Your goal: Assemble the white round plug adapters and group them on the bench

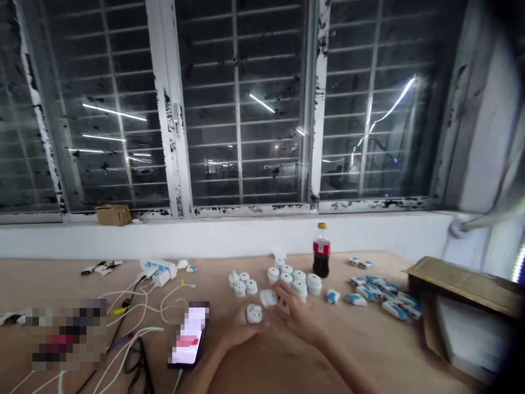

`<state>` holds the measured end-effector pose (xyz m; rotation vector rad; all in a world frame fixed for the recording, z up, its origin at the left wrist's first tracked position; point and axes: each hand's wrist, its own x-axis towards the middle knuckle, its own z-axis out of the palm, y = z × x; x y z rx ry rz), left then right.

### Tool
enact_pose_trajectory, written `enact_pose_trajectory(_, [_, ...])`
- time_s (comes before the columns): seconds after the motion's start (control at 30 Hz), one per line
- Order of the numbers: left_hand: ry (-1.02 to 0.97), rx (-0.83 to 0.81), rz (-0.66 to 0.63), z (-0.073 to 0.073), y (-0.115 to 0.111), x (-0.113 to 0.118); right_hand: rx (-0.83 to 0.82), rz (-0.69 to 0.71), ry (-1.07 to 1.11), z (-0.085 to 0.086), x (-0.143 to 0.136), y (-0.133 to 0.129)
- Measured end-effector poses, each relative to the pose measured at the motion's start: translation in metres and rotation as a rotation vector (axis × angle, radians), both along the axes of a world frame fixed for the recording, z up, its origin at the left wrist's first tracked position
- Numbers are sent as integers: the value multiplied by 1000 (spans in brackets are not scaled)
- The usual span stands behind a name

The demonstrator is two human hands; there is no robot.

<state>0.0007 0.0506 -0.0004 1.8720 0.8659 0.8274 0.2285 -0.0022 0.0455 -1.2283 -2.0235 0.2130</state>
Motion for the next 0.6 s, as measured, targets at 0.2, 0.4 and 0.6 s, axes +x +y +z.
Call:
enact_pose_trajectory(0.2, [117, 205, 169, -4, -6, 1, -89, -128, -57, -43, 13, 19])
enact_pose_trajectory(0.4, [247, 220, 323, -12, 2, 3, 6, -198, -25, -61, -3, 25])
enact_pose_trajectory(0.6, [163, 148, 472, -13, 7, -1, -40, -125, -165, -63, -16, 23])
